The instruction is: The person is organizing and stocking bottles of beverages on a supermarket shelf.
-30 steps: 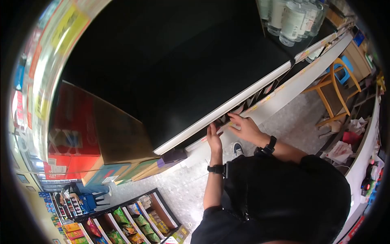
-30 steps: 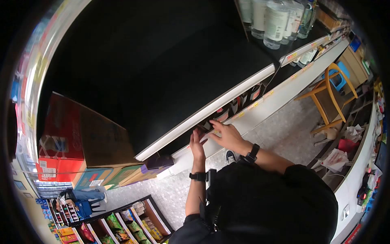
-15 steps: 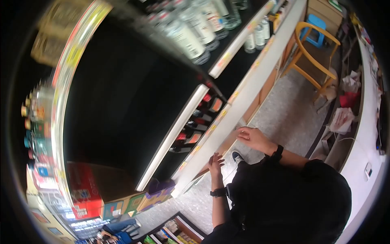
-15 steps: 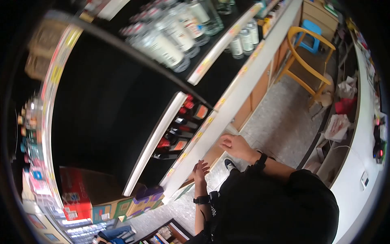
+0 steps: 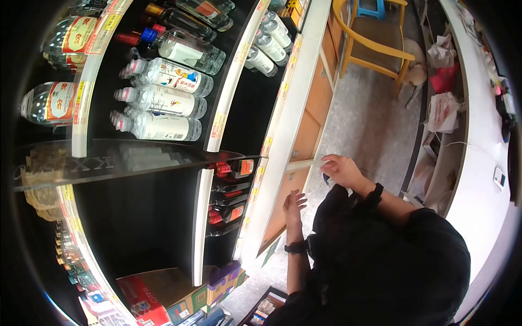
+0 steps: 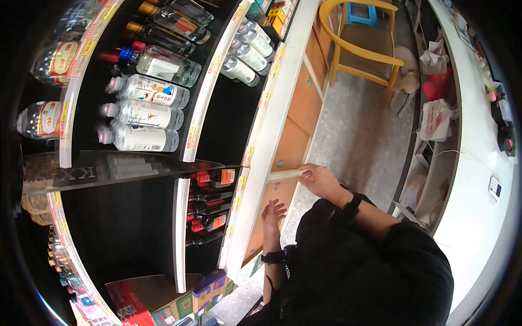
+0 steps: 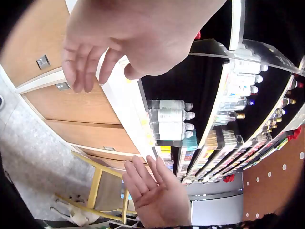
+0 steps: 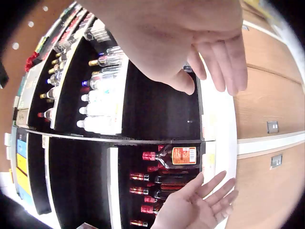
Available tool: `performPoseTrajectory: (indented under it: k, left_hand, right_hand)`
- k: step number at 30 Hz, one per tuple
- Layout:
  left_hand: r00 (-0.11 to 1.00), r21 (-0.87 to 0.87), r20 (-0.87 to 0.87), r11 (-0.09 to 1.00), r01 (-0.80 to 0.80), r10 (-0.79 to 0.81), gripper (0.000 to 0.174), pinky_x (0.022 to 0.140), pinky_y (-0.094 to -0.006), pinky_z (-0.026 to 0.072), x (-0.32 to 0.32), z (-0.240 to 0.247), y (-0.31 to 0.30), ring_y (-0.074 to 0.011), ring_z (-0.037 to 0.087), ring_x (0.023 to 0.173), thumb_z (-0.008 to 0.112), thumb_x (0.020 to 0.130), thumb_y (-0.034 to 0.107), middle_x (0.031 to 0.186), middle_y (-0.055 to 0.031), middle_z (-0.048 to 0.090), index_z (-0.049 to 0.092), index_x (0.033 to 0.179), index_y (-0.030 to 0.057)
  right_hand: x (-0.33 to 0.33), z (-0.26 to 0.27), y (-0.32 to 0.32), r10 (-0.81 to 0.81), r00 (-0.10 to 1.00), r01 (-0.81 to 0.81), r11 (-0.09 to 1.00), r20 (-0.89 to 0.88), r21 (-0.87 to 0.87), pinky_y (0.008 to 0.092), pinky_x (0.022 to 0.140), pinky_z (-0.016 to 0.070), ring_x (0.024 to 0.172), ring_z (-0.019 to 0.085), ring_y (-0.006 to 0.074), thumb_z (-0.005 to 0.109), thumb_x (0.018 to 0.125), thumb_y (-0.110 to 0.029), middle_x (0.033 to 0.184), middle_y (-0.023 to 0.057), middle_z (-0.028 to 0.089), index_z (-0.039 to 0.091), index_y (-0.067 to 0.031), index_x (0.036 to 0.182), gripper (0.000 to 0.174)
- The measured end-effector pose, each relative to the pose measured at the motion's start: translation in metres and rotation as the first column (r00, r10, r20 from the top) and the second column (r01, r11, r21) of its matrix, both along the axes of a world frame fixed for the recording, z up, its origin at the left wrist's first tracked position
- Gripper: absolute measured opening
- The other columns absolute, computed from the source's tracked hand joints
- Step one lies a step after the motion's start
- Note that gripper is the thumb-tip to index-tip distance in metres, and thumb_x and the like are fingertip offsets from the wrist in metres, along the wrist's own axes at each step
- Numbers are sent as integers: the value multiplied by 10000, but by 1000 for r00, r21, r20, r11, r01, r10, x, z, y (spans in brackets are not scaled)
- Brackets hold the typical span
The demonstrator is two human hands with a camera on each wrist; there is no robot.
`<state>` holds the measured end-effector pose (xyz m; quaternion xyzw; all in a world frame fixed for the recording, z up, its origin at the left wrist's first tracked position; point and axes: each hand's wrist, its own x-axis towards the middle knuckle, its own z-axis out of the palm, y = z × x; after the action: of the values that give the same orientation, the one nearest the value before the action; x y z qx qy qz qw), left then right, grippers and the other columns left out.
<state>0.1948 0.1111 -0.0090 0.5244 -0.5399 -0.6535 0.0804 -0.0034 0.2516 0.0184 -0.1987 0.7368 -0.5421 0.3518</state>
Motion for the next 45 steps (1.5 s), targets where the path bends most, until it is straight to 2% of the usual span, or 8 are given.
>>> performPoseTrajectory:
  k: [17, 19, 20, 22, 25, 29, 35, 45]
  left_hand:
    - [995, 18, 27, 995, 96, -97, 418, 641, -267, 499, -81, -5, -61, -169, 650, 753, 489, 976, 363, 830, -105, 677, 624, 1111, -8]
    - [994, 4, -18, 995, 104, -104, 427, 665, -274, 504, -92, -1, -69, -169, 660, 774, 500, 968, 383, 842, -102, 677, 633, 1112, 4]
    - [998, -7, -47, 999, 46, -46, 436, 670, -274, 502, -103, -6, -70, -170, 656, 773, 498, 967, 394, 845, -104, 678, 647, 1108, 10]
    - [999, -29, -38, 999, 26, -27, 427, 665, -275, 500, -114, 2, -72, -171, 653, 771, 497, 969, 387, 847, -109, 678, 652, 1113, 16]
    - [996, -68, -43, 995, -76, 73, 423, 658, -274, 501, -138, 6, -60, -173, 654, 775, 500, 968, 385, 852, -109, 680, 653, 1115, 19]
    - [957, -49, -32, 956, -290, 289, 415, 650, -269, 502, -167, 0, -7, -172, 655, 780, 500, 968, 378, 866, -113, 684, 658, 1109, 22]
    - [949, -42, -40, 948, -314, 313, 414, 664, -279, 501, -188, 3, 57, -178, 655, 787, 497, 966, 377, 870, -110, 682, 654, 1130, 31]
    - [946, -39, -40, 946, -322, 320, 401, 665, -290, 498, -146, 7, 137, -180, 648, 780, 501, 966, 380, 871, -122, 678, 671, 1101, 43]
  right_hand:
    - [-54, -4, -64, 61, 996, -50, 983, -63, 174, 360, 774, 536, 866, 686, 285, 659, 827, -292, 934, 154, 702, 629, -7, 1106, 399]
    - [-66, -2, -77, 76, 994, -66, 989, -79, 130, 347, 798, 532, 893, 684, 290, 667, 824, -286, 957, 162, 697, 631, -9, 1099, 393]
    - [-78, -26, -83, 76, 994, -78, 997, -82, -21, 336, 813, 530, 917, 681, 284, 671, 827, -284, 977, 168, 692, 634, -13, 1085, 376]
    - [-88, -2, -86, 114, 990, -114, 993, -78, 2, 334, 809, 531, 920, 681, 277, 671, 831, -283, 981, 170, 691, 632, -15, 1085, 371]
    - [-118, 15, -83, 226, 974, -226, 974, -19, 11, 329, 799, 532, 913, 684, 258, 670, 839, -285, 970, 169, 692, 625, -19, 1091, 369]
    - [-156, 5, -56, 356, 929, -359, 933, -102, -2, 333, 763, 535, 866, 690, 257, 673, 837, -292, 923, 156, 699, 634, -26, 1048, 342]
    - [-184, 18, -14, 506, 859, -500, 862, -83, 85, 313, 769, 536, 883, 684, 236, 679, 849, -268, 964, 162, 689, 625, -26, 1094, 349]
    - [-140, 5, 40, 466, 878, -471, 882, -110, -27, 336, 748, 535, 853, 684, 266, 681, 826, -295, 923, 165, 694, 640, -25, 1066, 364]
